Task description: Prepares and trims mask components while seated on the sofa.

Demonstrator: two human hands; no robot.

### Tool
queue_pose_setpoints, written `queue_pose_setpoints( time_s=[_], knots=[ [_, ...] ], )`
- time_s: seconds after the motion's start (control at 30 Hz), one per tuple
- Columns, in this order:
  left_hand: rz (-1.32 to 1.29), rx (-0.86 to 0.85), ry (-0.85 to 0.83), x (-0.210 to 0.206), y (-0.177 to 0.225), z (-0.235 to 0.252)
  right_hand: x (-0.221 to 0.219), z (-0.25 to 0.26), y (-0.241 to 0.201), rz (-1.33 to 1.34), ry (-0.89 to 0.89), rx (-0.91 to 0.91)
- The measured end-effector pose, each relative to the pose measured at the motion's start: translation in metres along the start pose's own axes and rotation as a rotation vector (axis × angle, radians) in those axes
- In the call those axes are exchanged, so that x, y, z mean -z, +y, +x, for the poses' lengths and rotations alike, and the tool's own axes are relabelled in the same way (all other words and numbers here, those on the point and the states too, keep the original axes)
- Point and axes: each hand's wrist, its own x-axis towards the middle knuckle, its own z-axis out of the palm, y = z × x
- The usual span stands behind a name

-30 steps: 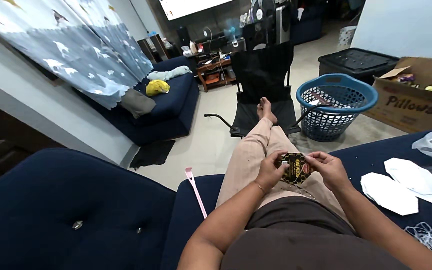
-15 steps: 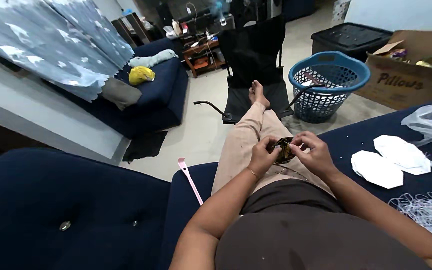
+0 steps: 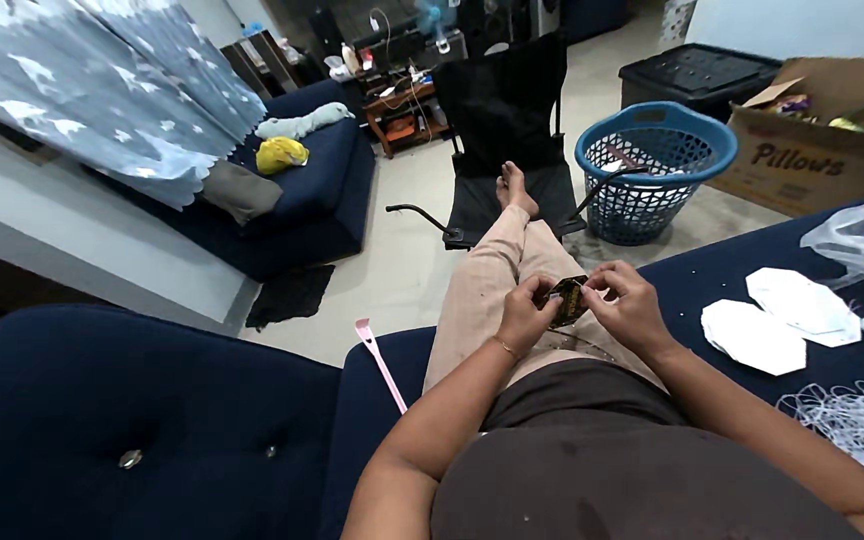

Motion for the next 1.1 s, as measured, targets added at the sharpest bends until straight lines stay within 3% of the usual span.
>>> queue_pose_setpoints(
  time_s=[0.47,0.73,1.1],
  knots=[
    [0.031,-0.108,-0.092,-0.001,-0.004,-0.001,-0.001,-0.001,0.004,0.050,-0.031,-0.028],
    [-0.268,-0.013,-0.111,0.002,-0.005,0.003,-0.003,-0.004,0.009,0.144,-0.054,0.071],
    [-0.097,-0.157,-0.126,0.000,-0.011,0.001,-0.005,-0.005,0.011,0.115,-0.083,0.214]
  ],
)
